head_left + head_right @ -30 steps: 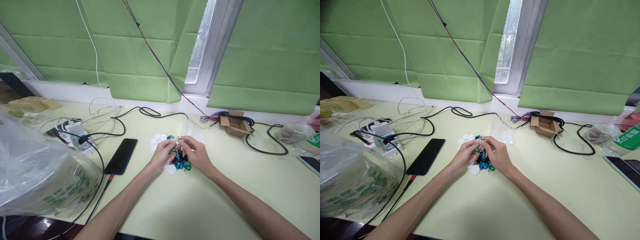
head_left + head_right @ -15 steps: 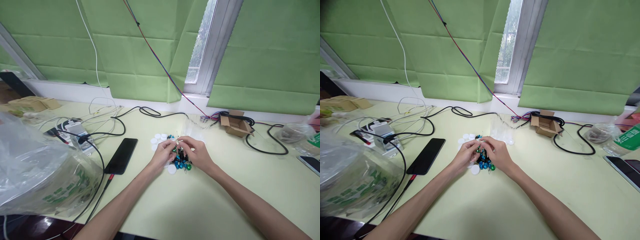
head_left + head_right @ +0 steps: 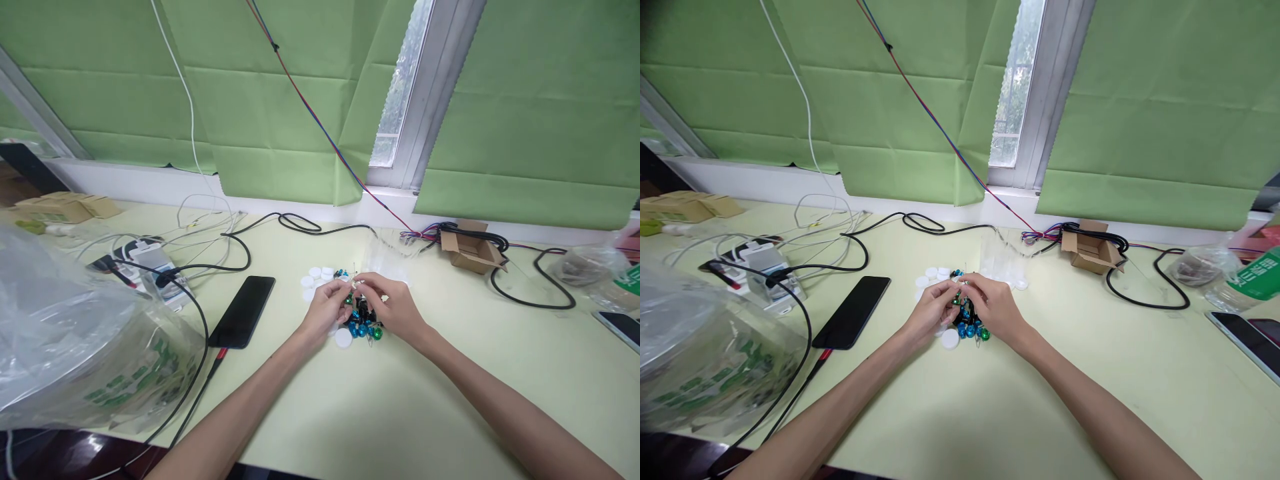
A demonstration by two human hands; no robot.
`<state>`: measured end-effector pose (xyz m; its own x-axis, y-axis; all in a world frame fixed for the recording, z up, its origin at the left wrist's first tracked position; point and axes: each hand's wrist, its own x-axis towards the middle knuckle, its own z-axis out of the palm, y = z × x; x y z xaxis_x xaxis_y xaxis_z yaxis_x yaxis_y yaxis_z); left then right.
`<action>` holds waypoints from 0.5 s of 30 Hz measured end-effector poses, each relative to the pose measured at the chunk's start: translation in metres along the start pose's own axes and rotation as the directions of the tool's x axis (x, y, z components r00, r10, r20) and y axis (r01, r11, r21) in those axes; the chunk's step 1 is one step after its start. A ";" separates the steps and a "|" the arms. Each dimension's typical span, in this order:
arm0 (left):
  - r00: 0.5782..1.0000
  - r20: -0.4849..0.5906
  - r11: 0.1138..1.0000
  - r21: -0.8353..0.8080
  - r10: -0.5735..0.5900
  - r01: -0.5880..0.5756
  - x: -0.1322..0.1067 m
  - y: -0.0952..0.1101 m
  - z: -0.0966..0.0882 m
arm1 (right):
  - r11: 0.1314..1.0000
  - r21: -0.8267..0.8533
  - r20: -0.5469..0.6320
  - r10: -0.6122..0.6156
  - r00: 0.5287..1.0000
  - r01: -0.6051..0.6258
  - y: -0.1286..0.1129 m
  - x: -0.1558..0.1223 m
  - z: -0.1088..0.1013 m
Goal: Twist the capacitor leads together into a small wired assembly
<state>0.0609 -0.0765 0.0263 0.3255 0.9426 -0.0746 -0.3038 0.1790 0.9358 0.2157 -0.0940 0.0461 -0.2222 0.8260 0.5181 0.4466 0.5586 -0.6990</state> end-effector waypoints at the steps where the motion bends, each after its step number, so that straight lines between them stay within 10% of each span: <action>1: 1.000 0.000 1.000 0.002 0.002 -0.002 0.000 0.000 0.000 | 1.000 -0.002 0.001 0.000 1.000 0.000 0.000 0.000 0.000; 15: 1.000 -0.007 1.000 0.009 0.016 -0.016 -0.002 -0.001 0.000 | 0.997 -0.055 0.007 -0.054 0.999 0.054 0.005 0.000 0.000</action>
<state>0.0609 -0.0782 0.0260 0.3142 0.9473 -0.0621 -0.3009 0.1614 0.9399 0.2175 -0.0910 0.0430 -0.2519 0.7951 0.5517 0.4813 0.5975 -0.6413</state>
